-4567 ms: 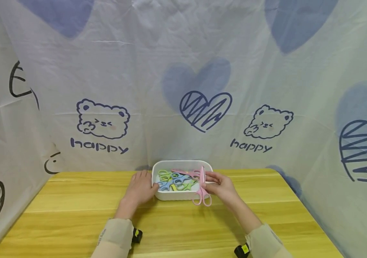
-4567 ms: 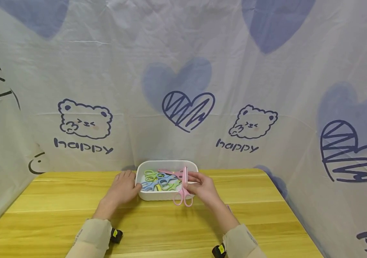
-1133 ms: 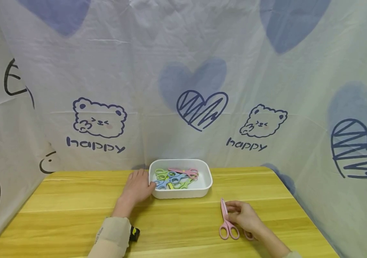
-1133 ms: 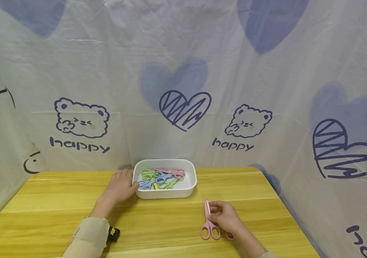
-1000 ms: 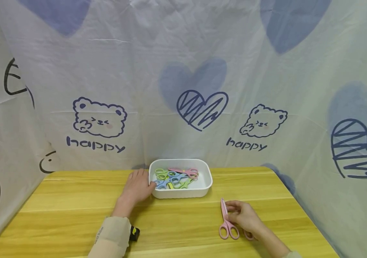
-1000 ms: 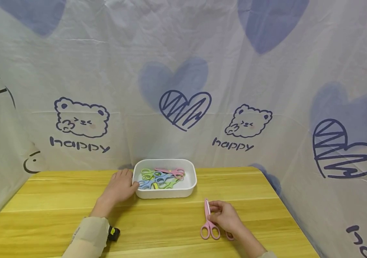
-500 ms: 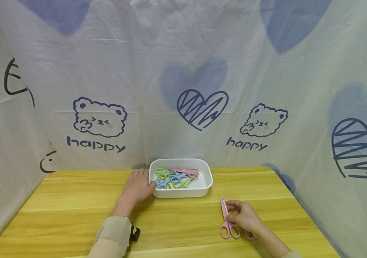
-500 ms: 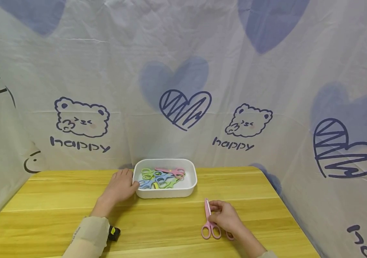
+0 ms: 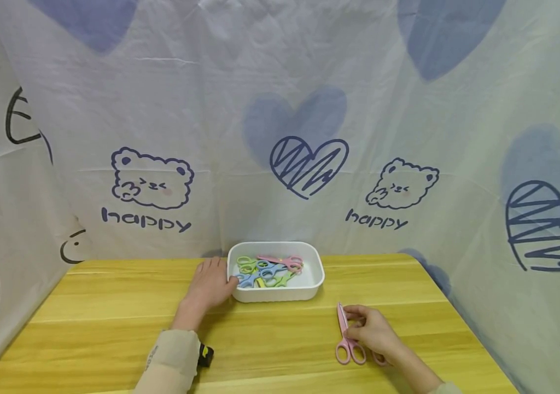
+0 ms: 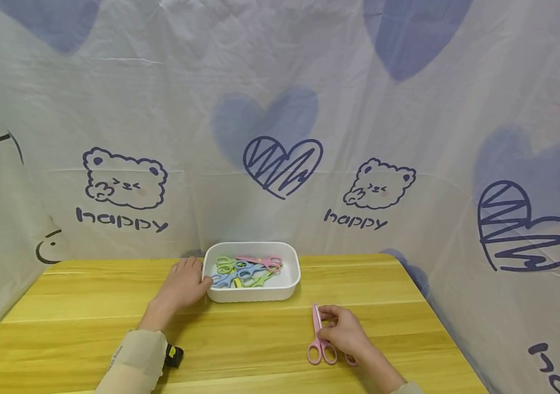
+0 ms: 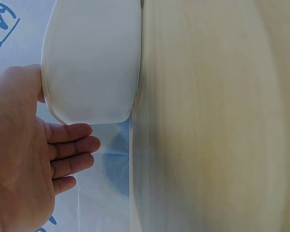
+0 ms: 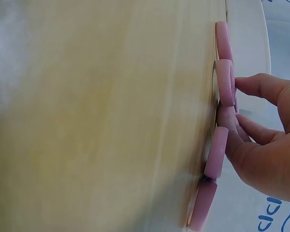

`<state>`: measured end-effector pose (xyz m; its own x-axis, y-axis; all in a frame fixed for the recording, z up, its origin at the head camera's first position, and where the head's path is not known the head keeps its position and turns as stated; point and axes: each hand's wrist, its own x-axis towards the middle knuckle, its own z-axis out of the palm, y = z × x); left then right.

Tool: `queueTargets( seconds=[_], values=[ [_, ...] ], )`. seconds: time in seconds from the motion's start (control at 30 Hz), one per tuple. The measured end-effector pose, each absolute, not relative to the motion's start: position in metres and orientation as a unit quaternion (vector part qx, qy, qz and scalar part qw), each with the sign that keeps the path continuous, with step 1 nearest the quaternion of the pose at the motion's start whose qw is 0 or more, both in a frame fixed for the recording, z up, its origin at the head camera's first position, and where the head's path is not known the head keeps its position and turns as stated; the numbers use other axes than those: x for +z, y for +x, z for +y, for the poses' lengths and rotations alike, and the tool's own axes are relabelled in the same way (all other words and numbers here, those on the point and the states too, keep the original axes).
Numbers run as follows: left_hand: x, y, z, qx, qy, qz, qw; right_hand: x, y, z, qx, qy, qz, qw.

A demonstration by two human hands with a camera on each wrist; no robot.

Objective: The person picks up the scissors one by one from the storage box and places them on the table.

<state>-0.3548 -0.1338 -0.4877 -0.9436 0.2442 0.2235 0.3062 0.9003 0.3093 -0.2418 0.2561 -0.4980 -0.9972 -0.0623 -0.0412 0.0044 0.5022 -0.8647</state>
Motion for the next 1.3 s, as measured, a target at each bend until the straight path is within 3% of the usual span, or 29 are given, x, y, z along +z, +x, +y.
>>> queueTargets(
  seconds=[1.03,1.3],
  values=[
    [-0.486,-0.354,-0.134,-0.174,-0.143,-0.971,0.084,-0.496,-0.240,0.257,-0.526,-0.014,0.849,0.050],
    [-0.485,-0.352,-0.134,-0.177,-0.144,-0.970,0.082,-0.489,-0.244,0.254,-0.580,0.012,0.815,0.006]
  ],
)
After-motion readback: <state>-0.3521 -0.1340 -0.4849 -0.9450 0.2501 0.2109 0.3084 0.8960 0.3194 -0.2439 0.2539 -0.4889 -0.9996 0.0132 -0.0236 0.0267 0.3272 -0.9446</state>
